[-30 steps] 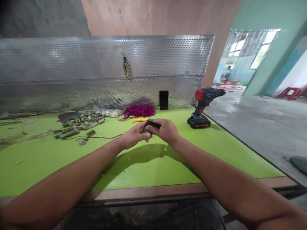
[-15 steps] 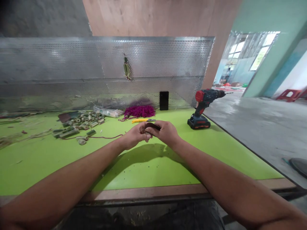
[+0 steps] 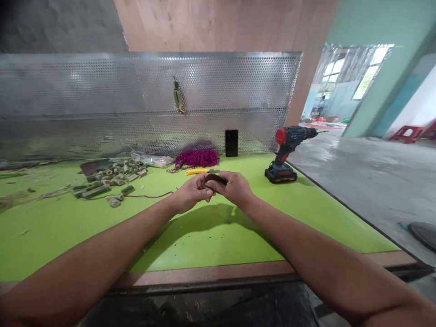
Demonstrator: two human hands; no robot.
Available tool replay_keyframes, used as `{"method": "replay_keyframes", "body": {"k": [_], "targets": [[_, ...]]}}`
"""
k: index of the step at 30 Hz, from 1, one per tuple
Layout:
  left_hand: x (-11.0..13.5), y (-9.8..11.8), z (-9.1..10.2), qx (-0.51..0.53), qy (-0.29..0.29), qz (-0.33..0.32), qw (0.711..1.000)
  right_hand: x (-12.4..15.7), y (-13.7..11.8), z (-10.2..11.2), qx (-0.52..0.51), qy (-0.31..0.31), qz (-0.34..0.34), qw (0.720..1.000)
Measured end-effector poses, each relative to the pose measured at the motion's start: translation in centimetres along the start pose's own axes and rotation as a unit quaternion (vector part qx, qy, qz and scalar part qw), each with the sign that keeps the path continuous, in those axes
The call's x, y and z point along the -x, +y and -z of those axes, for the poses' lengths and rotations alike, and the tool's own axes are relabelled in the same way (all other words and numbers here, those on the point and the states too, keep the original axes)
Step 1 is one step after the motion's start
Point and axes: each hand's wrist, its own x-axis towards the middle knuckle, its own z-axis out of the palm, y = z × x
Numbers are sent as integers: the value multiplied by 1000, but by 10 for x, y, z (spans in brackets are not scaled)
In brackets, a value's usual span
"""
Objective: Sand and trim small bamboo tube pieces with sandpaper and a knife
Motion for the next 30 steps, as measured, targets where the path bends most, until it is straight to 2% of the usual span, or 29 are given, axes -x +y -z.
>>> {"method": "replay_keyframes", "body": {"k": [5, 10, 13, 17, 21, 25, 30], "targets": [[0, -2, -1, 13, -7, 9, 1000, -1, 2, -1, 8, 32, -25, 999], [0, -2, -3, 36, 21, 3, 999, 0, -2, -1, -4, 13, -7, 1000], [0, -2, -3, 46, 15, 7, 999, 0, -3, 0, 13, 34, -24, 999], [1, -3, -3, 51, 19, -1, 999, 0, -3, 1, -4, 19, -3, 1000], [1, -2, -3, 58, 15, 8, 998, 1, -2, 0, 11, 38, -15, 999], [1, -3, -3, 47, 19, -5, 999, 1, 0, -1, -19, 14, 4, 1000], [1, -2, -3, 41, 8, 5, 999, -1, 3, -1, 2, 43, -26, 999]]}}
